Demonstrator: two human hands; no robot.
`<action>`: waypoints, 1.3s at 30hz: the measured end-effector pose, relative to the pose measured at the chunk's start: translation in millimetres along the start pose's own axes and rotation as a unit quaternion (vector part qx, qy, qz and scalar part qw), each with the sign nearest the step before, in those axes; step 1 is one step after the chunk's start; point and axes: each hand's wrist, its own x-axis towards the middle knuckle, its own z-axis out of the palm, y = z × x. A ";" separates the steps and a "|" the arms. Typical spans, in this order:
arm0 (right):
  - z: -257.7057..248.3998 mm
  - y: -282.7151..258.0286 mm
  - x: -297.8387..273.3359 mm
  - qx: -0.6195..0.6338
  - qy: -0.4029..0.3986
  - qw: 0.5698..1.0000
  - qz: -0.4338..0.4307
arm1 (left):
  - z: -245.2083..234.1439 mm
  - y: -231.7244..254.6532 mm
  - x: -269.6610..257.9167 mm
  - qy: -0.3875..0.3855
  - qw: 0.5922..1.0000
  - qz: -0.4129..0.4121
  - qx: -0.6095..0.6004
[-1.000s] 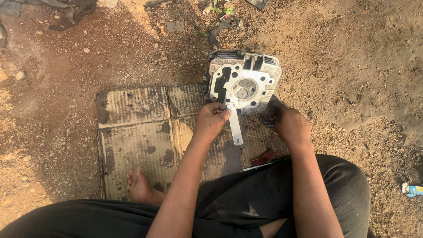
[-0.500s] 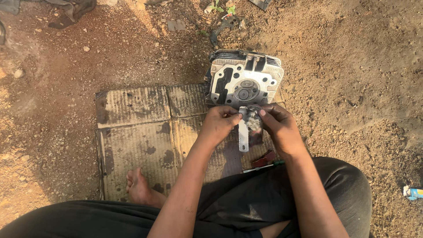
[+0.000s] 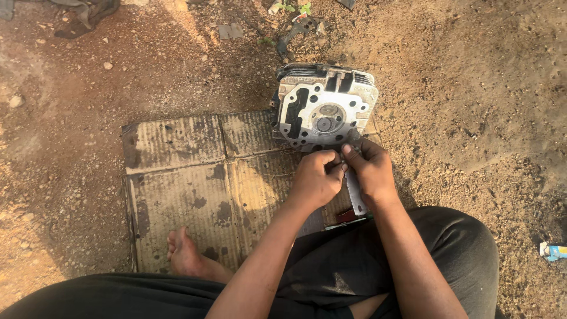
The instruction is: The person disassembles components of a metallic engine head using a tool and wipes the surfaces with a cloth.
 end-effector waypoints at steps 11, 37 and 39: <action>-61.6 -34.9 10.1 -0.219 0.272 0.924 -0.157 | -36.1 4.1 6.7 0.055 0.996 0.043 -0.055; 27.9 -8.3 -16.8 -0.463 0.125 0.857 -0.190 | -87.2 -50.3 28.1 0.076 0.989 0.002 0.127; 17.6 -4.4 -13.5 -0.413 0.183 0.863 -0.225 | -83.9 -50.4 25.2 0.064 0.993 -0.003 0.104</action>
